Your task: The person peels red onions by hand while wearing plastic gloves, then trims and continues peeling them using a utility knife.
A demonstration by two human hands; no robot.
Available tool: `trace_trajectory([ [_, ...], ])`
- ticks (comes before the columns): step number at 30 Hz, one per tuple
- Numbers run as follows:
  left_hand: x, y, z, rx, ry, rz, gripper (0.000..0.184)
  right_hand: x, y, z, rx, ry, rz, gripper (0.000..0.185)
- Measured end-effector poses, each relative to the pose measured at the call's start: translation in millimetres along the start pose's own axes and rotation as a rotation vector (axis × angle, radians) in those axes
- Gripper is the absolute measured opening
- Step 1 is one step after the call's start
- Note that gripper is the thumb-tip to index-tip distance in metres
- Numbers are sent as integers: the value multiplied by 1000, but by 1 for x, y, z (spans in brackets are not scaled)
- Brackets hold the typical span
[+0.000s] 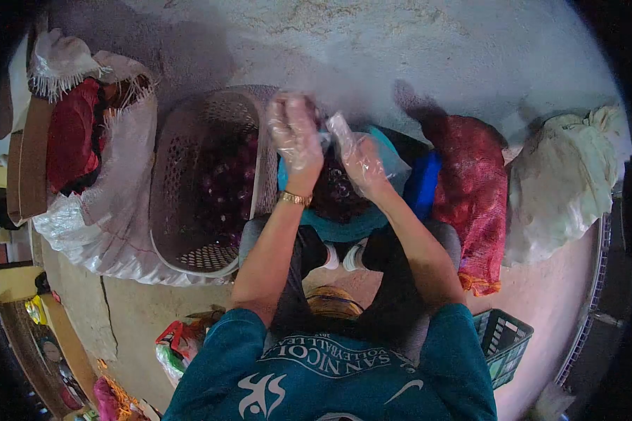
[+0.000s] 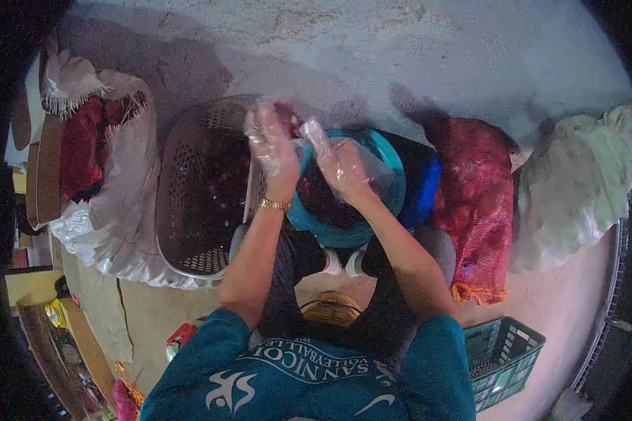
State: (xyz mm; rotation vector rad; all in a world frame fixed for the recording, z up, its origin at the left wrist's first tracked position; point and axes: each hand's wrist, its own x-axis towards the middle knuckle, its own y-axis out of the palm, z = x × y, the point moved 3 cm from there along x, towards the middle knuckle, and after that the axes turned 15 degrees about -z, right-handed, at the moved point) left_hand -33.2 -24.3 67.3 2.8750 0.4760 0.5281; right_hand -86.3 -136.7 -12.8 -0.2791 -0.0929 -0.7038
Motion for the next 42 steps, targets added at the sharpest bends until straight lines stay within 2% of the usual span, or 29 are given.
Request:
trace_trajectory([
  [1,3,-1,9,-1,-1,0,50,1,-5,9,-1,0,-1,62],
  [3,15,-10,33,21,0,-111,53,8,-23,30,-313,49,19,62],
  [4,20,-14,27,20,-1,-110,53,12,-35,52,-427,-3,26,64],
  [5,25,-17,27,-252,-461,-109,57,16,-44,66,-540,-58,35,66],
  [6,23,-14,28,-527,-920,-103,61,25,-52,50,-739,-163,48,52],
  [7,24,-13,26,-605,-927,-29,67,33,-54,50,-760,-234,-11,55],
  [10,22,-13,26,-632,-944,36,68,38,-70,69,-812,-276,-54,55],
  [14,23,-13,36,-680,-1038,24,69,49,-73,48,-1025,-337,142,53],
  [16,24,-12,40,-815,-1165,4,61,48,-75,48,-995,-311,106,52],
  [18,26,-9,41,-831,-1205,54,54,48,-77,44,-967,-285,69,53],
  [20,27,-9,41,-847,-1243,104,49,50,-78,34,-647,-221,50,43],
  [21,27,-9,41,-892,-1249,168,43,49,-79,35,-647,-222,50,43],
  [22,26,-8,40,-936,-1254,233,40,47,-81,36,-516,-186,46,39],
  [23,25,-8,41,-936,-1254,233,40,46,-82,36,-385,-149,42,36],
  [24,23,-5,36,-874,-1193,247,39,46,-81,34,-384,-149,42,36],
  [26,19,-1,25,-812,-1130,260,39,44,-75,22,179,289,151,43],
  [27,18,2,18,-759,-1064,237,40,44,-73,30,180,288,152,43],
  [29,18,1,14,-707,-999,214,40,42,-76,68,-74,-127,14,47],
  [30,16,1,14,-662,-1022,255,40,40,-77,74,-73,-128,15,47],
  [32,15,1,15,-614,-1042,295,40,37,-73,85,-467,-352,93,71],
  [33,13,2,16,-592,-1058,344,40,37,-71,85,-528,-260,112,85],
  [36,7,2,22,-519,-1072,420,38,37,-65,86,-706,-351,90,86],
  [39,5,2,29,-440,-1067,433,41,38,-64,87,-753,-313,113,85],
  [42,3,2,18,-342,-1051,441,46,36,-63,88,-622,-414,87,82],
])
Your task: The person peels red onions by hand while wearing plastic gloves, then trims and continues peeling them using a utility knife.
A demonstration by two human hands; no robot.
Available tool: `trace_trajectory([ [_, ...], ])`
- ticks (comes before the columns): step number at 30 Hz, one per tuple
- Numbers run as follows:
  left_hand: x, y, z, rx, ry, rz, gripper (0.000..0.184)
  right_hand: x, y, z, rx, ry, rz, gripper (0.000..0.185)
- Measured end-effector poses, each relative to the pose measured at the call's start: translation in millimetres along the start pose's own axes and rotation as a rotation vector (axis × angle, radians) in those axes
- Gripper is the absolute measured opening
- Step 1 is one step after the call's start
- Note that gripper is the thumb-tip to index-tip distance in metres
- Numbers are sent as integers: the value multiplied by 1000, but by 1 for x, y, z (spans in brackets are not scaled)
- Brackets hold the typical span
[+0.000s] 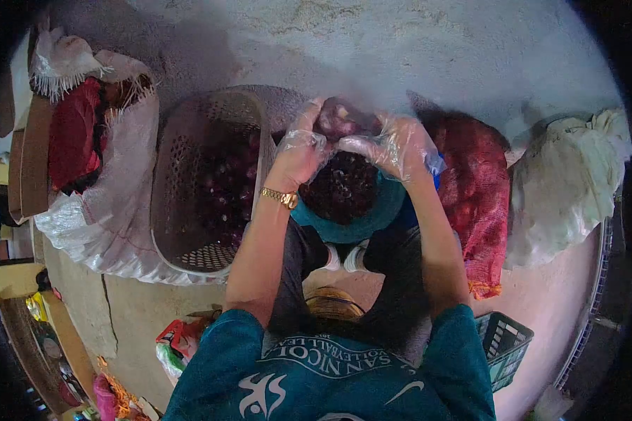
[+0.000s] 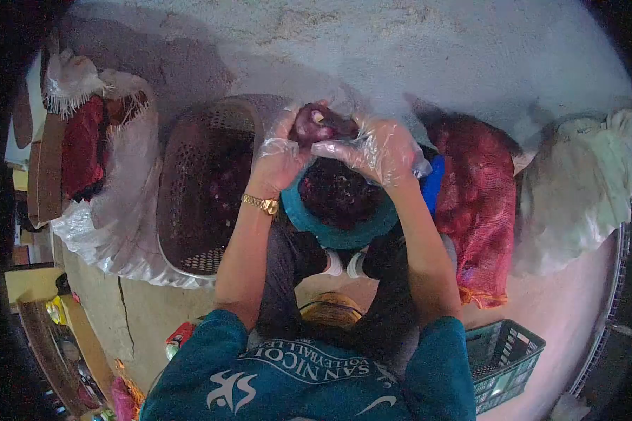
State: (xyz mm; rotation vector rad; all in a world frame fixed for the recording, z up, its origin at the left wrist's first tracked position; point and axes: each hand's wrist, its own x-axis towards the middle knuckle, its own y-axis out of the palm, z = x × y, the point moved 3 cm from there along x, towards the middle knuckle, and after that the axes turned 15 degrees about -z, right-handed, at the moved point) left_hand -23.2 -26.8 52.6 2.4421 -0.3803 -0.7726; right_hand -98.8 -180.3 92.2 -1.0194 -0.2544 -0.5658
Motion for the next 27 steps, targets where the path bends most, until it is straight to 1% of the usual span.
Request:
trace_trajectory([
  [1,-5,3,-3,66,6,-18,47,0,-1,2,0,0,0,82],
  [2,-3,1,-1,66,6,-18,47,1,-2,4,-37,33,67,82],
  [3,-1,1,1,67,1,61,47,1,-2,6,-73,66,134,82],
  [4,0,2,2,67,-4,141,48,2,-3,7,-73,66,134,82],
  [5,2,1,4,67,-4,141,48,2,-3,7,-91,79,159,81],
  [6,-1,4,3,50,-8,128,41,2,-3,7,-109,92,184,81],
  [7,-2,5,2,34,-11,116,35,2,-2,7,-109,92,183,81],
  [8,-2,5,2,34,-11,116,35,1,-2,7,-158,70,144,80],
  [9,-3,4,2,40,1,105,35,1,-1,7,-207,49,105,80],
  [17,-2,5,0,49,51,143,37,0,11,-2,-186,0,105,74],
  [19,-1,4,1,21,26,135,47,0,11,-2,-180,0,101,73],
  [21,-2,3,1,35,35,122,46,-3,16,-8,-170,21,67,67],
  [22,-3,2,0,49,44,109,44,-4,18,-10,-169,22,66,67],
  [24,-2,2,0,40,43,100,43,-5,24,-16,-132,46,122,62],
  [27,1,1,1,32,44,100,42,-4,27,-18,-109,47,189,62],
])
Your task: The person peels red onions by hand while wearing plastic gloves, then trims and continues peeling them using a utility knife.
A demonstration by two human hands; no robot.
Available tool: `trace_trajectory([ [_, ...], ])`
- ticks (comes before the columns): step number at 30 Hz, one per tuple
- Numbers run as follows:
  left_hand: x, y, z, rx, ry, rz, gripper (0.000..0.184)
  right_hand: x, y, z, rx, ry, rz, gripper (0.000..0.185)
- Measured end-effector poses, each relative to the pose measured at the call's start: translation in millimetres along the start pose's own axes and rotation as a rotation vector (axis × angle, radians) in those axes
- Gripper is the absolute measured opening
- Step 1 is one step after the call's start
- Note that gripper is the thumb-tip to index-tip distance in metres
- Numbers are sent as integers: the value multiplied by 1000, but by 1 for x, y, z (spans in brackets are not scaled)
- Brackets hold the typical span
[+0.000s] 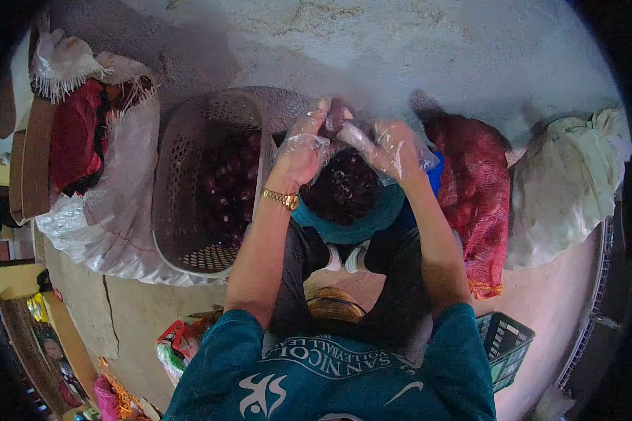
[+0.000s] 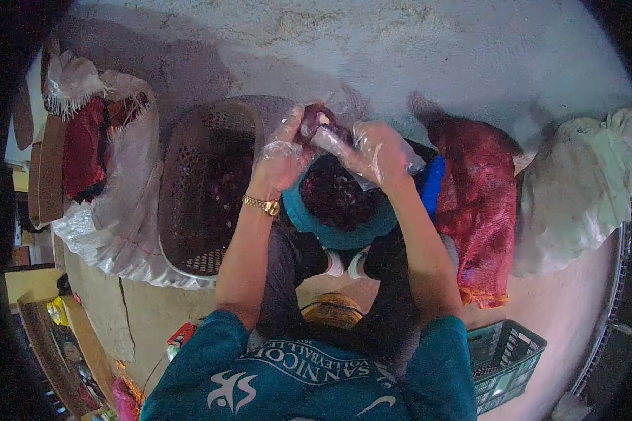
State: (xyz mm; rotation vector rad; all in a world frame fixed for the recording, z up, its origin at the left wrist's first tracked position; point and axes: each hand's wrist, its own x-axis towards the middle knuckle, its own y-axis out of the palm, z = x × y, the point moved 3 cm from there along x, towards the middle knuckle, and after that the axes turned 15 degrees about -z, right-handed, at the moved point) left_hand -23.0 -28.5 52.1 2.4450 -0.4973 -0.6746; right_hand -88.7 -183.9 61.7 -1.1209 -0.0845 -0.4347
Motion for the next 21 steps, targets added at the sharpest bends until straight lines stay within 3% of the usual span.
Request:
trace_trajectory([
  [4,-1,1,-2,6,2,-24,35,-3,-13,10,32,18,61,59],
  [6,-2,2,-4,-13,11,-43,35,-6,-11,11,67,-145,-46,59],
  [9,1,3,-5,-44,28,-66,35,-7,-12,12,-58,-234,18,64],
  [14,5,-3,-2,11,53,-7,39,-3,-21,11,-57,-101,-59,75],
  [18,4,-2,2,25,-67,22,47,-1,-19,1,-62,-75,-122,84],
  [21,-4,4,-1,89,-98,-19,52,-3,-19,1,-139,-144,-150,78],
])
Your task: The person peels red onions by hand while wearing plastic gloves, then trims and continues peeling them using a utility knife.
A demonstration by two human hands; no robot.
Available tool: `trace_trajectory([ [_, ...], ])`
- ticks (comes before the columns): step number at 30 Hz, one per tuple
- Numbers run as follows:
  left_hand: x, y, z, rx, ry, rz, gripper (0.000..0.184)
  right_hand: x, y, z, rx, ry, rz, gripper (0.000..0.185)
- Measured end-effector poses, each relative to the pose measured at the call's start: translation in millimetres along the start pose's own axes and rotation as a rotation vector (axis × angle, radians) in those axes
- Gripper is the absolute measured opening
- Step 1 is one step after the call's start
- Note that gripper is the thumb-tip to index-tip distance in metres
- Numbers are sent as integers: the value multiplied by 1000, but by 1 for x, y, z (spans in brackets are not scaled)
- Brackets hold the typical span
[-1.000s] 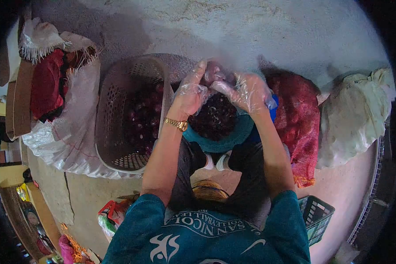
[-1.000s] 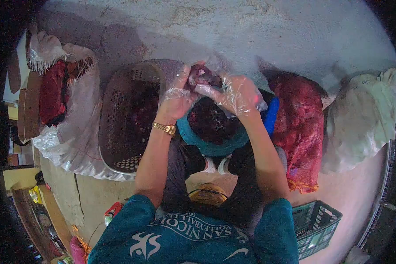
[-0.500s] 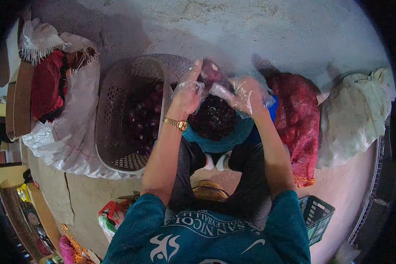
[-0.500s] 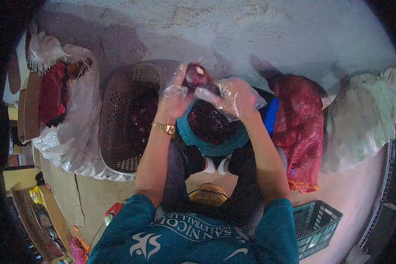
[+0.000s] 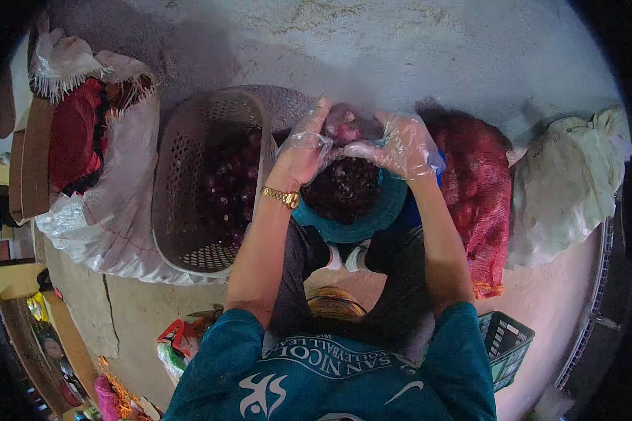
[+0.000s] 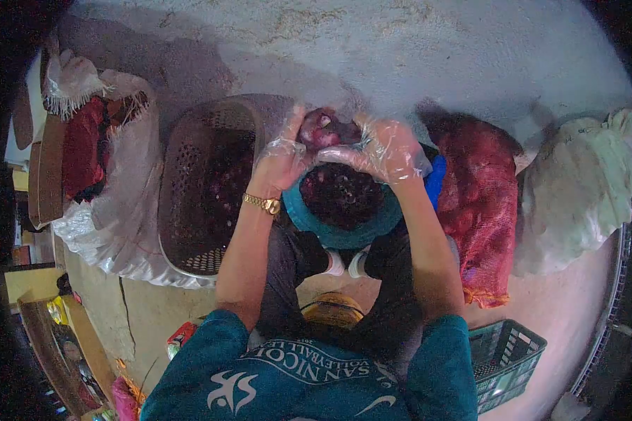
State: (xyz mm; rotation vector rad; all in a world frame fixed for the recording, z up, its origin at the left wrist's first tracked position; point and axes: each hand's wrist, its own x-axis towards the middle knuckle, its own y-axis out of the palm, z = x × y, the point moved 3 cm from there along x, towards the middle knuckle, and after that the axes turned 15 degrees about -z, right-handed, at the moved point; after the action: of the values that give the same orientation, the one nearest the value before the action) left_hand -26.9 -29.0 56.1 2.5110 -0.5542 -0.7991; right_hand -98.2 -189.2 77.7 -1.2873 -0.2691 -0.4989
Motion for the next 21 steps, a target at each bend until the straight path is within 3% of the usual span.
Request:
trace_trajectory([
  [13,1,1,2,50,7,40,54,0,3,3,150,-22,-51,73],
  [18,0,1,2,38,-22,21,53,1,8,3,95,49,132,68],
  [21,-1,1,0,57,-11,-28,50,0,4,9,148,-28,88,64],
])
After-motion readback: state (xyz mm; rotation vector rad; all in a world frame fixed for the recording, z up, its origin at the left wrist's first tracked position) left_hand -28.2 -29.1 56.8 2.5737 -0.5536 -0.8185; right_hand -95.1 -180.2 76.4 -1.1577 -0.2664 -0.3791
